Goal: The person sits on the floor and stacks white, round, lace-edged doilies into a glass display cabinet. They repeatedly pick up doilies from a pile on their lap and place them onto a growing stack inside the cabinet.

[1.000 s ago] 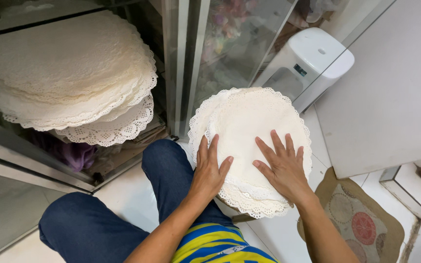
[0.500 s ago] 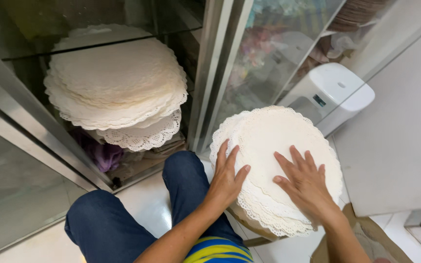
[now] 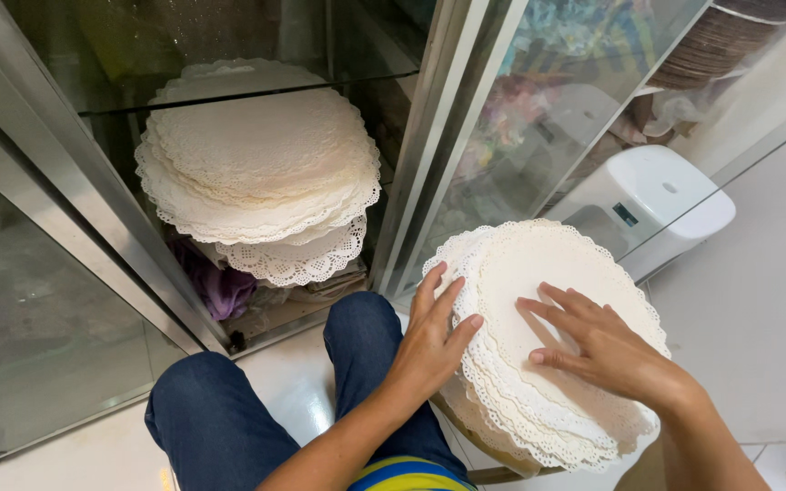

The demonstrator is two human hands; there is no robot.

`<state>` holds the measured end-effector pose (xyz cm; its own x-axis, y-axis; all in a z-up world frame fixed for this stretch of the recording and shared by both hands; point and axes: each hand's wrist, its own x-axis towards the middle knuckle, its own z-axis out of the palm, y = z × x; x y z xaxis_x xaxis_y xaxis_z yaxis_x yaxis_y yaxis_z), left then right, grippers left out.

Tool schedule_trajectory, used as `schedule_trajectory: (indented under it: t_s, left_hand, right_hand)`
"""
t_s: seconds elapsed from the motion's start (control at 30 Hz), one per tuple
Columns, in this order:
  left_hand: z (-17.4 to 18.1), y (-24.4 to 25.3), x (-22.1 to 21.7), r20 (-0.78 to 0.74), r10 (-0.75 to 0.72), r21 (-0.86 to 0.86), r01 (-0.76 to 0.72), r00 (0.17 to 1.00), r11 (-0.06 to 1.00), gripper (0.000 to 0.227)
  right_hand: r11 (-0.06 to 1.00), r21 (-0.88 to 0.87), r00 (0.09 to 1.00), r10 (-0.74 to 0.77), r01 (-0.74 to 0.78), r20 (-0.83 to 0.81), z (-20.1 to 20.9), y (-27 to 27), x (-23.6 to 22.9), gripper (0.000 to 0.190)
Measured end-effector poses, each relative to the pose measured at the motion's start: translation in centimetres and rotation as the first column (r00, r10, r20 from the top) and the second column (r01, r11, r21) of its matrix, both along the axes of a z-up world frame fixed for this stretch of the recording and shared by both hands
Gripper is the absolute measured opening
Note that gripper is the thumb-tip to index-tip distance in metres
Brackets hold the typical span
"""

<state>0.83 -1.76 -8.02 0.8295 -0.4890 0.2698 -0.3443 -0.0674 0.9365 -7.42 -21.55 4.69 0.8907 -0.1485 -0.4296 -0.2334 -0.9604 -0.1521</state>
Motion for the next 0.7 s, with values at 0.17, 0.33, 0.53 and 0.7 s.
schedule_trajectory:
  t_s: [0.17, 0.33, 0.53, 0.7]
  left_hand:
    - [1.4, 2.8, 2.9, -0.037, 0.131, -0.061, -0.133, 0.991, 0.989, 0.059]
    - [2.0, 6.4, 6.9, -0.239, 0.31, -0.258, -0.368, 0.92, 0.893, 0.062]
    - [-0.2, 8.4, 12.2, -0.485, 0.315, -0.498, -0.553, 0.816, 0.668, 0.056]
    - [-1.3, 11.2, 16.4, -0.509, 0.326, -0.602, -0.6, 0.797, 0.527, 0.061]
  right_hand:
    - [0.989, -0.038, 0.988, 0.145, -0.143, 0.06, 1.0, -0.2, 2.3, 0.075]
    - [0.943, 0.208, 0.938, 0.196, -0.26, 0.285, 3.2, 3.9, 8.2, 0.066]
    - [0.41, 0.912, 0.966, -0.235, -0.003, 0.109, -1.7, 8.3, 21.3, 0.043]
    - [-0.007, 0.995, 0.949, -0.3, 0.101, -0.099, -5.5, 12.3, 30.8, 0.043]
